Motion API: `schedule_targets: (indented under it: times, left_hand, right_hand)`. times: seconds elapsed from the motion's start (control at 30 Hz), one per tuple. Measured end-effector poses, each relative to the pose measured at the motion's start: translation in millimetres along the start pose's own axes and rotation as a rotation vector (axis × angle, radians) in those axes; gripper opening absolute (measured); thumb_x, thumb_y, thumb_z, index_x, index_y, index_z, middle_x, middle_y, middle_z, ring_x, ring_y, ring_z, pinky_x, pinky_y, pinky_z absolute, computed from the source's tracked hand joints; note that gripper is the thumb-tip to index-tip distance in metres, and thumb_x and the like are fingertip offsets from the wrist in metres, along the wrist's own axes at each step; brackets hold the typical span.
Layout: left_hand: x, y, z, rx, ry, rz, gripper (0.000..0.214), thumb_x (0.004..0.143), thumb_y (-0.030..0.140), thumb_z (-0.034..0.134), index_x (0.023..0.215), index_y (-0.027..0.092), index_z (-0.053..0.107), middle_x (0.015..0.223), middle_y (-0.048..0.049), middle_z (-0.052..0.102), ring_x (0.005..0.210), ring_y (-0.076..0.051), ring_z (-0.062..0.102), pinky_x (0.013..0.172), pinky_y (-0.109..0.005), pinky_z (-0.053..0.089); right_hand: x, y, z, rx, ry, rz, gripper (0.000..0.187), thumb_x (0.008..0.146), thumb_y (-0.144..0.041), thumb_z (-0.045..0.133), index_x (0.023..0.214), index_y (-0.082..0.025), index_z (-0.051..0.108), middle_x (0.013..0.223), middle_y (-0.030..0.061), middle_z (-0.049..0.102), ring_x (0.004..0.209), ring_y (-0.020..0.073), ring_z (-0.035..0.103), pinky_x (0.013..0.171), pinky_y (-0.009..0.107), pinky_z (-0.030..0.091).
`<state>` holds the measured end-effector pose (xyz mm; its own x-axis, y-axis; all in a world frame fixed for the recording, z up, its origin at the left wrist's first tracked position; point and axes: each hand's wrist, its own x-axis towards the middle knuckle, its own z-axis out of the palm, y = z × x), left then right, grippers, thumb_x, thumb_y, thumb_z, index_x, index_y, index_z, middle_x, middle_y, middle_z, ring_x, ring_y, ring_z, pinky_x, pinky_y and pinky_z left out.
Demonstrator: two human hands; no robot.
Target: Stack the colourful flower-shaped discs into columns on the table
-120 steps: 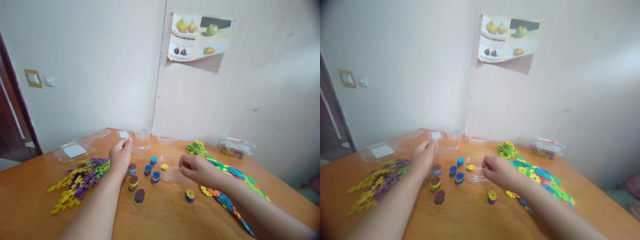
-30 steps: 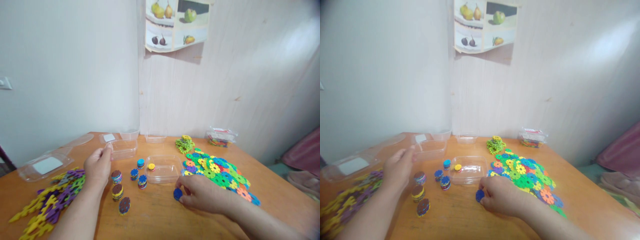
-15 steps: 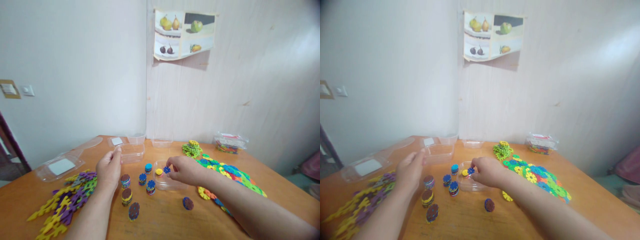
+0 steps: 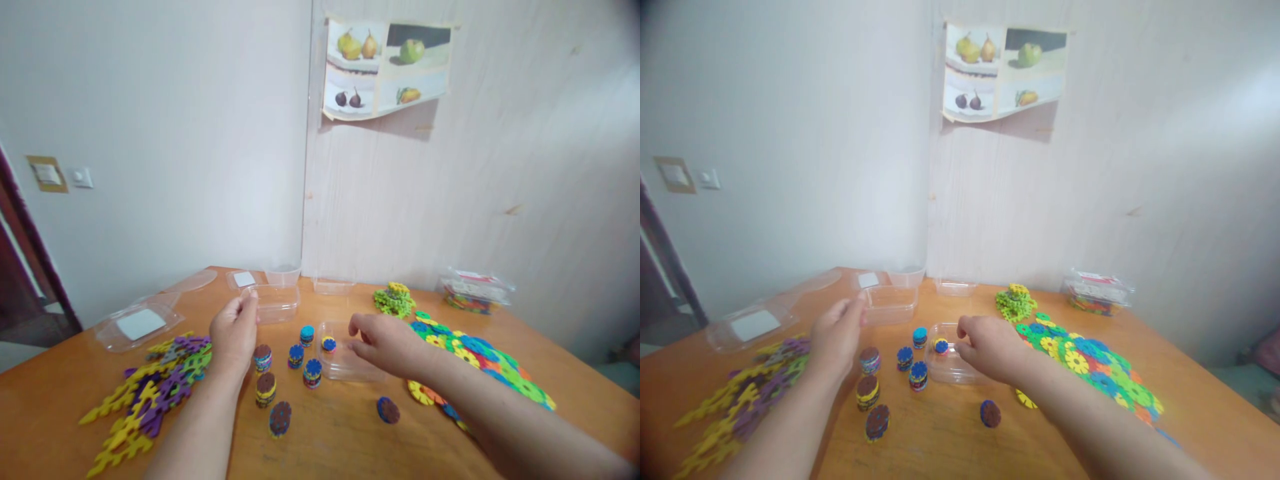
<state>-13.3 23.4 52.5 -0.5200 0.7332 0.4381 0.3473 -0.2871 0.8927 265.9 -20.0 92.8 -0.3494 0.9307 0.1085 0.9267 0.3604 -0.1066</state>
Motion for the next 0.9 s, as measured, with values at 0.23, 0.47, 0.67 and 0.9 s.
schedule_targets:
  times: [0.23, 0.47, 0.67, 0.9]
  left_hand:
    - [1, -4, 1.4, 0.012, -0.013, 0.015, 0.042, 0.085, 0.055, 0.055, 0.063, 0.019, 0.058, 0.052, 0.0033, 0.051, 0.054, -0.014, 0.046, 0.055, -0.025, 0.034]
    - [3, -2, -1.4, -0.009, 0.006, 0.007, 0.043, 0.084, 0.054, 0.056, 0.059, 0.02, 0.053, 0.051, 0.004, 0.048, 0.053, -0.013, 0.044, 0.055, -0.024, 0.033]
    - [2, -5, -0.1, -0.033, -0.003, 0.007, 0.041, 0.086, 0.052, 0.057, 0.06, 0.02, 0.053, 0.052, 0.0045, 0.047, 0.054, -0.012, 0.044, 0.054, -0.024, 0.032]
    - [4, -6, 1.6, -0.045, 0.008, 0.013, 0.039, 0.085, 0.05, 0.057, 0.062, 0.019, 0.055, 0.052, 0.0049, 0.048, 0.054, -0.012, 0.044, 0.054, -0.024, 0.033]
  right_hand:
    - [-3, 1, 0, 0.02, -0.104, -0.091, 0.029, 0.085, -0.023, 0.053, 0.106, -0.025, 0.074, 0.101, 0.0044, 0.077, 0.089, 0.0212, 0.068, 0.068, 0.026, 0.039]
    - [32, -21, 5, -0.059, -0.25, -0.091, 0.031, 0.085, -0.028, 0.054, 0.102, -0.025, 0.079, 0.098, 0.0074, 0.079, 0.082, 0.0233, 0.07, 0.059, 0.027, 0.037]
    - [29, -19, 7, -0.01, -0.187, -0.083, 0.032, 0.084, -0.026, 0.052, 0.102, -0.022, 0.078, 0.099, 0.0073, 0.078, 0.081, 0.0207, 0.067, 0.06, 0.026, 0.037]
    - [-30, 2, -13, 0.254, -0.058, -0.034, 0.014, 0.084, -0.022, 0.052, 0.085, -0.02, 0.067, 0.073, -0.001, 0.065, 0.064, 0.0125, 0.054, 0.055, 0.022, 0.033]
